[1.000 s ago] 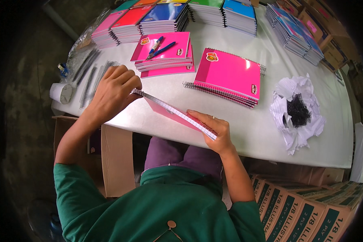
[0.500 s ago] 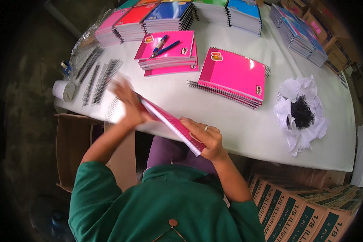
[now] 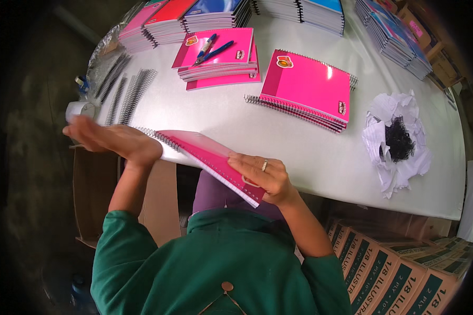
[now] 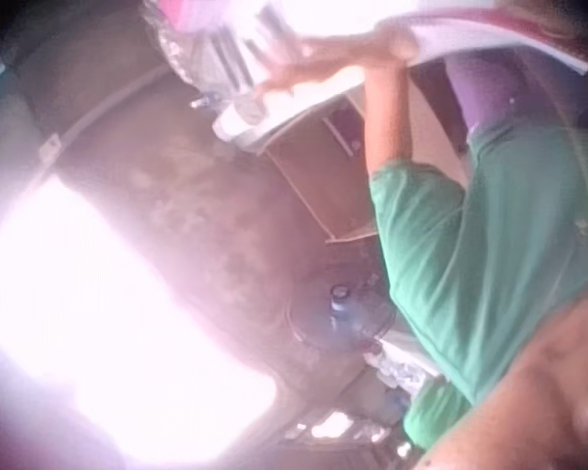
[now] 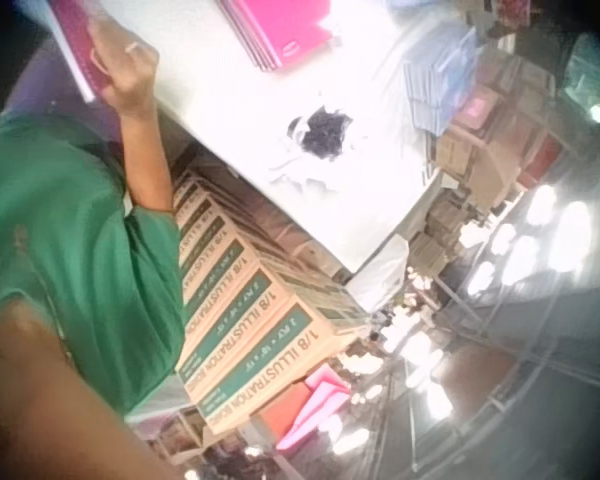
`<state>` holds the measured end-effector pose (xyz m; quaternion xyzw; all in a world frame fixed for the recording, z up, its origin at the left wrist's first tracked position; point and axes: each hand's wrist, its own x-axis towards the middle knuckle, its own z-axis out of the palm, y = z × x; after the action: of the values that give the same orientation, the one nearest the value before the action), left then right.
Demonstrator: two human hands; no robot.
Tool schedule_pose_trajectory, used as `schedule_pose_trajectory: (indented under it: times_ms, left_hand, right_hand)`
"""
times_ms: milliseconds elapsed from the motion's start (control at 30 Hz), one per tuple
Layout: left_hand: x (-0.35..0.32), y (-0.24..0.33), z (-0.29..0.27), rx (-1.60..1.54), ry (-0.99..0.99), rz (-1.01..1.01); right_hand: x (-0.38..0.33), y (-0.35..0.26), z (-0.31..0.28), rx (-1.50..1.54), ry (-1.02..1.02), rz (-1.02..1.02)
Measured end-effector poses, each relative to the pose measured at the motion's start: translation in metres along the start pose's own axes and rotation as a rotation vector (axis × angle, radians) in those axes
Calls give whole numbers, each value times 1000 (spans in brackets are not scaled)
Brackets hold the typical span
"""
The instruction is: The person takes a notebook cover from a cardboard box, places it on a stack of paper, and manually rotates a spiral binding wire through the punched holes to assemble the notebook.
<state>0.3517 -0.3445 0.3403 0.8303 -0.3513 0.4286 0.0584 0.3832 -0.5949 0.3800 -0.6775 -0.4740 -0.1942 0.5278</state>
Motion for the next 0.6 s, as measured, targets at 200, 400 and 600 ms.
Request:
schedule_pose_trajectory:
  times_ms: [200,400,600]
  left_hand:
    - [11,5,-4,-57,-50,-65]
    - [4,-8,23,-187,295,-221]
    - [89,-51,-50,420,295,25]
  right_hand:
    - [-8,1,2,5,37,71]
    - [5,2,10,47,35,-13]
    - [-1,-2,7,40,7,-22]
